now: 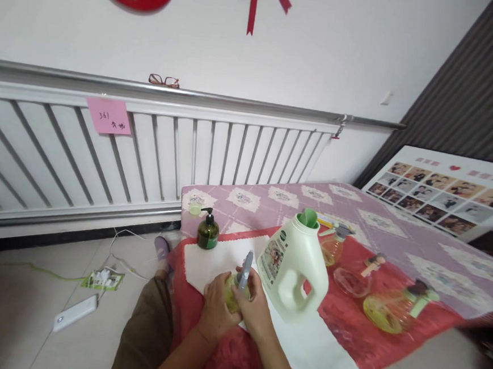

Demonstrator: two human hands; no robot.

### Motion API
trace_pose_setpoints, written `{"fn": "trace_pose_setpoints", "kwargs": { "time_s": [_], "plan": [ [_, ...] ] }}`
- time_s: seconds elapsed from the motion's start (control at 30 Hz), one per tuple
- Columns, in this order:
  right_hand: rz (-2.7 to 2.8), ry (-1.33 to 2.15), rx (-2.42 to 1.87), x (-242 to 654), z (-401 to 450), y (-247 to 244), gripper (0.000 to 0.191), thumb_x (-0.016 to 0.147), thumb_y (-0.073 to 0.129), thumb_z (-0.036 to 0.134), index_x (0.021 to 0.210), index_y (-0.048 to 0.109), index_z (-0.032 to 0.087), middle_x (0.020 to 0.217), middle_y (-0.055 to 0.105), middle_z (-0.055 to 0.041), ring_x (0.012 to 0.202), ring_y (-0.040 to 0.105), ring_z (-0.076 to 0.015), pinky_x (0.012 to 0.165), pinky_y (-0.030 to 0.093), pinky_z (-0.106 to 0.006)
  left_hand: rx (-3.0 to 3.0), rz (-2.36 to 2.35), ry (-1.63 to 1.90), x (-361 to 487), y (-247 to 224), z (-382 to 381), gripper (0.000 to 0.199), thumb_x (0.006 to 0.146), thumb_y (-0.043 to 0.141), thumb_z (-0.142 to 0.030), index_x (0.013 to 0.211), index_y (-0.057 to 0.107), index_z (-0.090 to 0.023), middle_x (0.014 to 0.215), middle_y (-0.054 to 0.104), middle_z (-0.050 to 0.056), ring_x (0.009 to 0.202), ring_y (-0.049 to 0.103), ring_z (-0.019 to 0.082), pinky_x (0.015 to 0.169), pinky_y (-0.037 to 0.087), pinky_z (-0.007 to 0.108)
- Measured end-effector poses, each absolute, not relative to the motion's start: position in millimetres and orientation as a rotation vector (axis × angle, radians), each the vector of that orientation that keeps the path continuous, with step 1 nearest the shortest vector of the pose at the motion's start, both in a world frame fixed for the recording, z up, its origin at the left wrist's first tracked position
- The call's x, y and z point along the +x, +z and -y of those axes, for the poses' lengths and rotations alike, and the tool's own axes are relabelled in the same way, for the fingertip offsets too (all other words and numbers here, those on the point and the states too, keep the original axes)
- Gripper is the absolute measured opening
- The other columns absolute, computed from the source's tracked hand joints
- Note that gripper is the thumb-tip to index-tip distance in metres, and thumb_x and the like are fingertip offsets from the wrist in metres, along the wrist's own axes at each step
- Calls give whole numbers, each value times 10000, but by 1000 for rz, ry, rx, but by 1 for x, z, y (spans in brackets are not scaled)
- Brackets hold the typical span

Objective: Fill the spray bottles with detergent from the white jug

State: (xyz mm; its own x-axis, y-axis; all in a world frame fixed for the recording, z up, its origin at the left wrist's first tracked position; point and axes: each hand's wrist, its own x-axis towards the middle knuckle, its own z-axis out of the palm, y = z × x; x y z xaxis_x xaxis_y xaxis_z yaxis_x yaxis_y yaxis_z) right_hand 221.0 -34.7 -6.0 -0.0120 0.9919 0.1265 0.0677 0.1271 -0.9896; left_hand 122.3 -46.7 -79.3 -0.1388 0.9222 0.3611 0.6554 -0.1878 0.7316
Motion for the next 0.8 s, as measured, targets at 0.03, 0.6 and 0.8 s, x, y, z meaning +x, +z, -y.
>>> {"fn": "trace_pose_setpoints", "kwargs": {
  "time_s": [0.03, 0.6, 0.8],
  "plan": [
    [1340, 1108, -1151, 223, 36, -5, 428, 703, 684, 321, 1107, 569, 240, 1178, 652, -71, 1113, 597, -236, 980, 459, -394, 1834, -1770, 1237, 122, -79, 47, 707, 649, 625, -312, 1289, 369, -154, 1254, 549, 156, 1188, 516, 300, 1027, 364, 444],
    [1336, 1033, -1255, 218, 47, -10, 376, 799, 557, 397, 1119, 582, 203, 1250, 621, -103, 1233, 520, -252, 1080, 353, -416, 1864, -1747, 1231, 122, -74, 50, 506, 852, 473, -354, 1302, 404, -133, 1242, 561, 161, 1174, 529, 273, 1018, 375, 455],
    [1299, 970, -1284, 209, 45, -11, 308, 775, 591, 371, 1028, 595, 197, 1033, 702, -69, 992, 639, -239, 912, 480, -373, 1860, -1736, 1241, 120, -79, 49, 439, 898, 418, -316, 1303, 421, -146, 1255, 559, 152, 1191, 521, 247, 1024, 370, 432]
  ]
}}
